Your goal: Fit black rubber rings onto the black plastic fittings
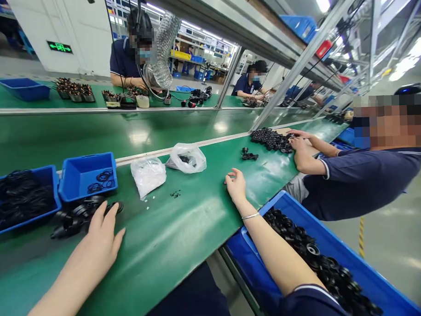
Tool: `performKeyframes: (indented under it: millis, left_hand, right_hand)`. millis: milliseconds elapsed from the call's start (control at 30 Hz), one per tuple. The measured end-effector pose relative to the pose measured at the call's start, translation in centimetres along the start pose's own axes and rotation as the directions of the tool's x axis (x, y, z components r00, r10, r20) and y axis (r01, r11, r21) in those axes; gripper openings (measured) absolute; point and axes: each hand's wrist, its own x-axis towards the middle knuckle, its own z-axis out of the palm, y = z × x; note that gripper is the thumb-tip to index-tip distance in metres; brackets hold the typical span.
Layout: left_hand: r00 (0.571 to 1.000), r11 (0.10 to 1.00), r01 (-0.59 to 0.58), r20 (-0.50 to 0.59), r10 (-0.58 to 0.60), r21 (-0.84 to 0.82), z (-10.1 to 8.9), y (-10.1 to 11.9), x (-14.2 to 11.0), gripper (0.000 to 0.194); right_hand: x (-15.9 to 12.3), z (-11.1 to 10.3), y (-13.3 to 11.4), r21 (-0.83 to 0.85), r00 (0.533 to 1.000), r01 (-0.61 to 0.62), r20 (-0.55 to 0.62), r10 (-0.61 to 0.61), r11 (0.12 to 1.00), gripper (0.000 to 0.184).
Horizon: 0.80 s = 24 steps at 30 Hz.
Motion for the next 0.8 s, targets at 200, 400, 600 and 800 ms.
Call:
performKeyframes:
  millis: [200, 400, 600, 800]
  left_hand:
    - [0.998, 0.860, -0.039, 0.058, 0.011, 0.508, -1.4, 2.5, 1.8, 0.050]
    - [0.993, 0.797, -0.044, 0.113, -0.031, 0.603, -2.0, 4.3, 2.6, 0.040]
    - [0.994, 0.906, 0.044, 0.073, -0.083, 0.421, -1.8, 3.9, 2.4, 0.037]
    - [0.893, 0.536, 0.449, 0.356, -0.274, -0.715, -2.7, 3.7, -0.6, 0.050]
  right_hand:
    - [-4.8, 1.8, -4.2, 0.114, 0.854, 0.360, 0.360, -0.376, 0.926, 0.008]
    - [-9.4, 5.0, -10.1, 0.267, 0.603, 0.517, 0.561, -0.567, 0.814, 0.006]
    - [-12.6, 9.2, -13.5, 0.263, 0.503, 0.608, 0.603, -0.619, 0.750, 0.002]
    - [-13.9, 11.1, -13.9, 0.191, 0.544, 0.619, 0.595, -0.591, 0.762, 0.006]
